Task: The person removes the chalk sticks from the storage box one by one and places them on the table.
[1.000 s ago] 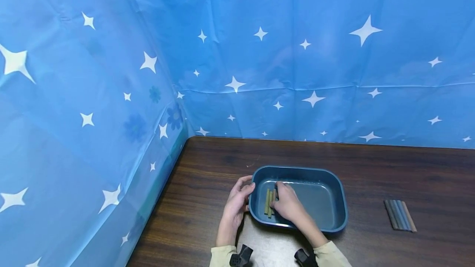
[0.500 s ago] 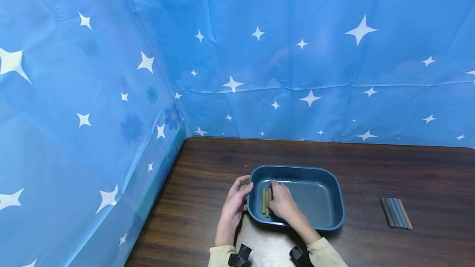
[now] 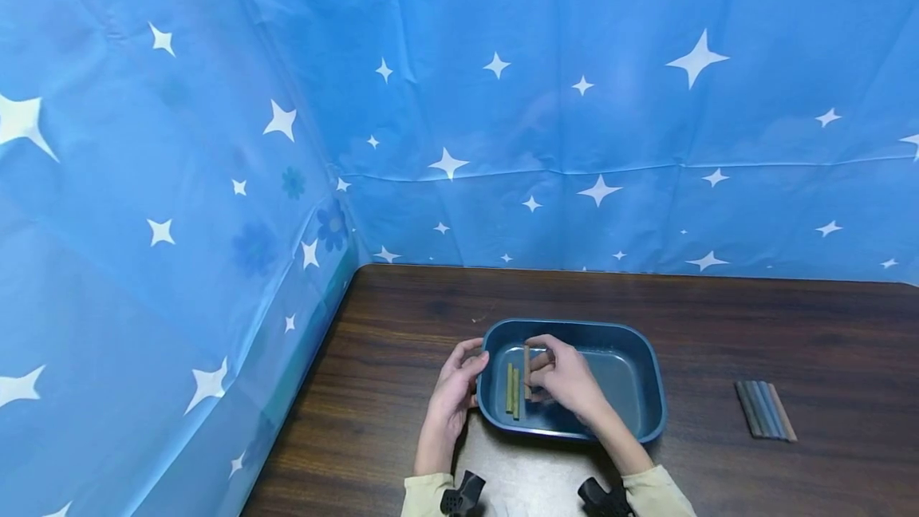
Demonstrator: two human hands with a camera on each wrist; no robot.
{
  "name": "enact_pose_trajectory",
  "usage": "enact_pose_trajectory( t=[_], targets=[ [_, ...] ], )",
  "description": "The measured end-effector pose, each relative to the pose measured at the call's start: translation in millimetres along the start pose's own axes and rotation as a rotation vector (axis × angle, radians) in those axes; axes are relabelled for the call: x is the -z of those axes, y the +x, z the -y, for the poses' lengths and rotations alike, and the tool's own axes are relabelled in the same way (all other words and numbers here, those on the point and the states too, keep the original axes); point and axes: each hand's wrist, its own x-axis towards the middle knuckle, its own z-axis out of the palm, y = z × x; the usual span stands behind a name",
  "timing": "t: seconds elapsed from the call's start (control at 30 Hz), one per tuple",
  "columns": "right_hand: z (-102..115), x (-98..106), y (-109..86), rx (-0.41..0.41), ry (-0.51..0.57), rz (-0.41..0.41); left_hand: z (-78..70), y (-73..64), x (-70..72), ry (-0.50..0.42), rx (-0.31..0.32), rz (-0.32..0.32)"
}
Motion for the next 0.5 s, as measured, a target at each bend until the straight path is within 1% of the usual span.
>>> enact_pose_trajectory(
  t=[0.3, 0.5],
  targets=[
    [6, 33, -17.0, -0.004, 0.034, -0.018, 1.0, -0.5, -1.3, 0.017, -0.001, -0.005],
    [11, 60, -27.8, 0.002, 0.038, -0.06, 0.6, -1.1, -1.7, 0.011, -0.01, -0.003]
  ],
)
